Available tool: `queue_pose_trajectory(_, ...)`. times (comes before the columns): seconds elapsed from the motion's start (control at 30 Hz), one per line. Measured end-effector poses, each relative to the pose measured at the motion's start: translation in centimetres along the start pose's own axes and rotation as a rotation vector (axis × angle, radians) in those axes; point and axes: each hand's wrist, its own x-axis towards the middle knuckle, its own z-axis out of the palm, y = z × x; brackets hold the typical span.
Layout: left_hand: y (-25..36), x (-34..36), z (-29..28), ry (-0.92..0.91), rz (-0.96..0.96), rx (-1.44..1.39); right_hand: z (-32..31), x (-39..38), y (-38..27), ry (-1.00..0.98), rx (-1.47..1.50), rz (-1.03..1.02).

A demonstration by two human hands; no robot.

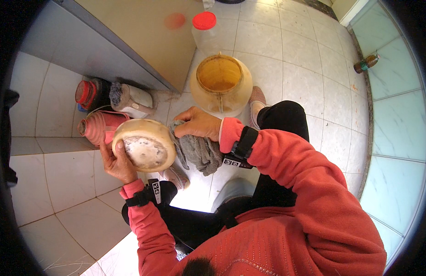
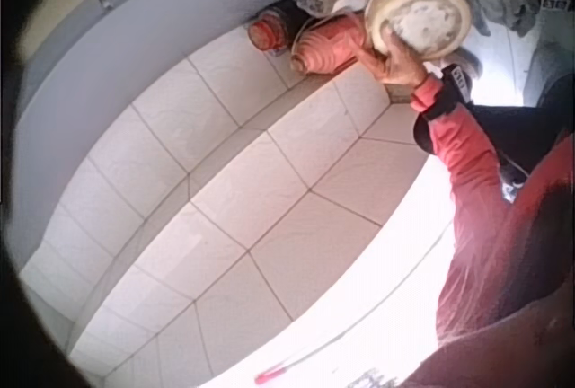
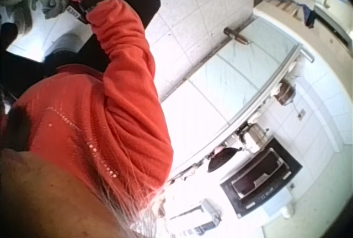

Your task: The person sits on the floor and cleans a large beige plastic container and its lid using a grey cloth. They wipe the inside and outside of the container and the lid, then place the lid back on the container.

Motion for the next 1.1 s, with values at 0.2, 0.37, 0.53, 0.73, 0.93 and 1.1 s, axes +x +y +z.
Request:
queue_pose_trajectory(0.2, -0.1, 0.3, -0.2, 0.038, 0.025, -0.128, -0.2, -0.6, -0.9, -0.133, 0.25, -0.01)
queue_pose_trajectory(0.37, 0.0, 0.4, -0.1, 0.019, 0.028, -0.107, -0.3, -0.5, -1.0, -0.115, 0.124, -0.048)
queue_pose_trajectory(0.53, 0.1, 0.2, 0.1, 0.025, 0.028, -0.027, -0.1, -0.2, -0.4, -0.04, 0.081, -0.02)
queue_pose_trajectory(0.73, 0.1, 0.2, 0.4, 0.024, -0.043, -0.106, 0.0, 0.0, -0.1, -0.009, -0.006, -0.094)
queue_pose_trajectory(0.93, -0.1, 0.2, 0.3, -0.027, -0.017, -0.082, 0.1, -0.2, -0.8, 0.049, -0.094, -0.117)
queue_pose_trajectory(1.1, -0.1, 0.1, 0.3, -0.073, -0.055, -0.093, -0.1, -0.2, -1.0, 0.026, -0.141, -0.029)
